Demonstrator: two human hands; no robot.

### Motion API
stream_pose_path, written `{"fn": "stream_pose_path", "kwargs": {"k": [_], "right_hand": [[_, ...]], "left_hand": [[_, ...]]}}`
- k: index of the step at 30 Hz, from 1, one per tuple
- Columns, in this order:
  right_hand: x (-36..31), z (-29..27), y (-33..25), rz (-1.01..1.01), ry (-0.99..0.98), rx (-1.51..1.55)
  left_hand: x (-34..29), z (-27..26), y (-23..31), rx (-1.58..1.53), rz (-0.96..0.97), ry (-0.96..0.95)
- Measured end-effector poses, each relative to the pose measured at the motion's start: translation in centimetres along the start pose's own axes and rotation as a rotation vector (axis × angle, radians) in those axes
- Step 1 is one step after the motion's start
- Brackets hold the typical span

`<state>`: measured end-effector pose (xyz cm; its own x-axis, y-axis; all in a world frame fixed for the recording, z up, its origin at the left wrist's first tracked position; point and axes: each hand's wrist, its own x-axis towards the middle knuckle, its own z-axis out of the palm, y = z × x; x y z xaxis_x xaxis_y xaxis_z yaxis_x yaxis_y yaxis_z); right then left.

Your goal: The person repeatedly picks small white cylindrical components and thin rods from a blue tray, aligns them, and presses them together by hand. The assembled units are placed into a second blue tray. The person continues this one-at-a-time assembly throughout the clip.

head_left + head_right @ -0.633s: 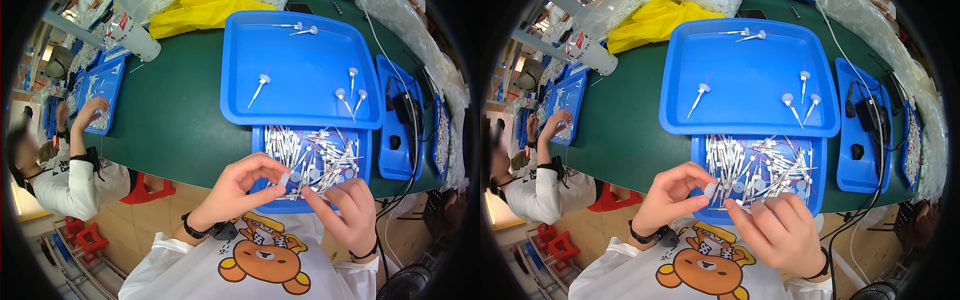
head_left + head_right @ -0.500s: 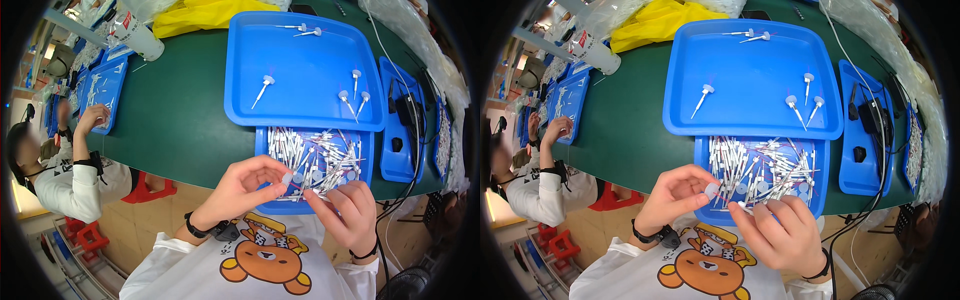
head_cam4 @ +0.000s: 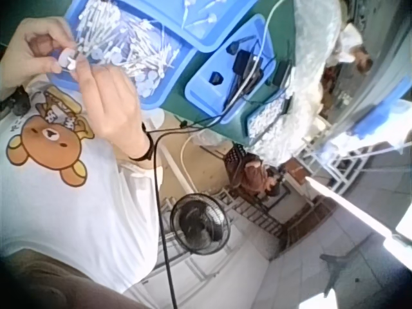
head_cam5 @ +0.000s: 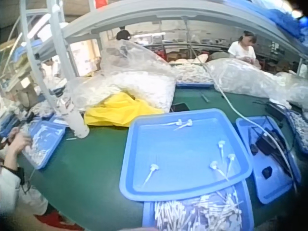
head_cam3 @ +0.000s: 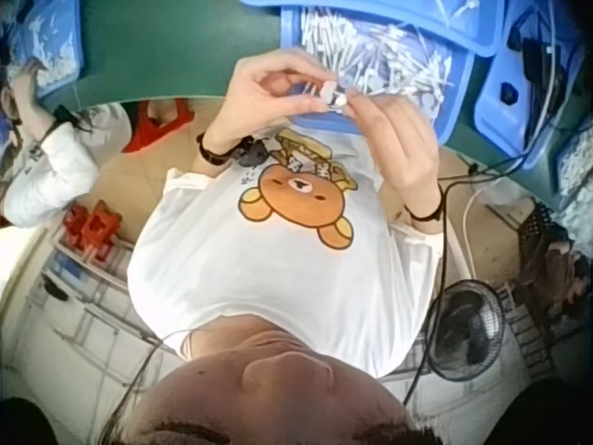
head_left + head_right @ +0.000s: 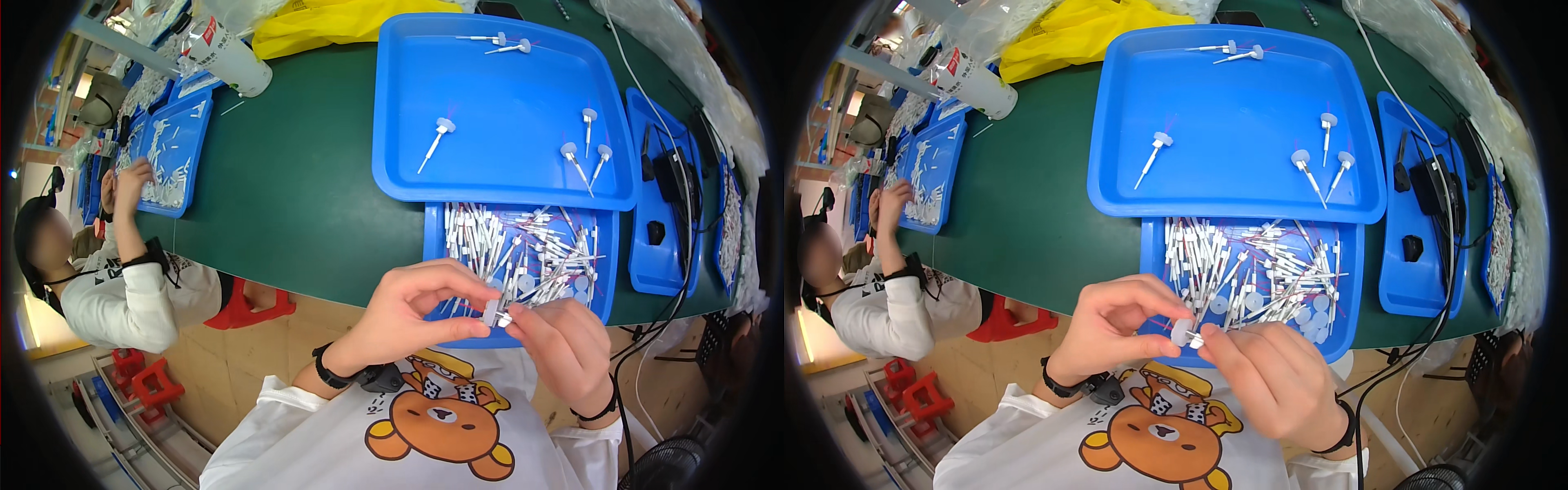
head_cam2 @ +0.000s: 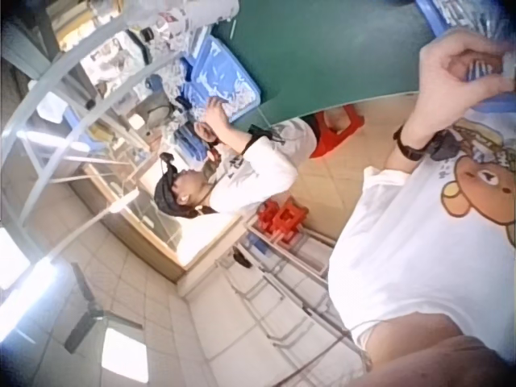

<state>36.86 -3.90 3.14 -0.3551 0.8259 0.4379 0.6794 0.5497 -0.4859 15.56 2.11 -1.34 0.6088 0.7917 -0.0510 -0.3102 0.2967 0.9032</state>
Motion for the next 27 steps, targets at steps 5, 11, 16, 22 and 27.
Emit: {"fn": "stream_pose_path", "kwargs": {"k": [5, 11, 16, 22, 27], "right_hand": [[-0.1, -0.1, -0.5, 0.190, -0.025, 0.235], [-0.2, -0.4, -1.4, 0.840, -0.122, 0.912], [-0.2, -0.5, 0.0, 1.114, -0.241, 1.263], [2.0, -1.0, 3.4, 0.825, 0.145, 0.706], [3.7, -0.7, 5.3, 0.379, 0.180, -0.324]], "left_hand": [[-0.2, -0.3, 0.2, 0.372, 0.214, -0.007], [-0.3, -0.1, 0.7, 0.616, 0.351, -0.064], [-0.9, 0.1, 0.6, 0.540, 0.202, -0.057], [0.6, 0.6, 0.4, 1.070, 0.185, 0.373], [0.8, 0.4, -1.2, 1.227, 0.201, 0.247]]}}
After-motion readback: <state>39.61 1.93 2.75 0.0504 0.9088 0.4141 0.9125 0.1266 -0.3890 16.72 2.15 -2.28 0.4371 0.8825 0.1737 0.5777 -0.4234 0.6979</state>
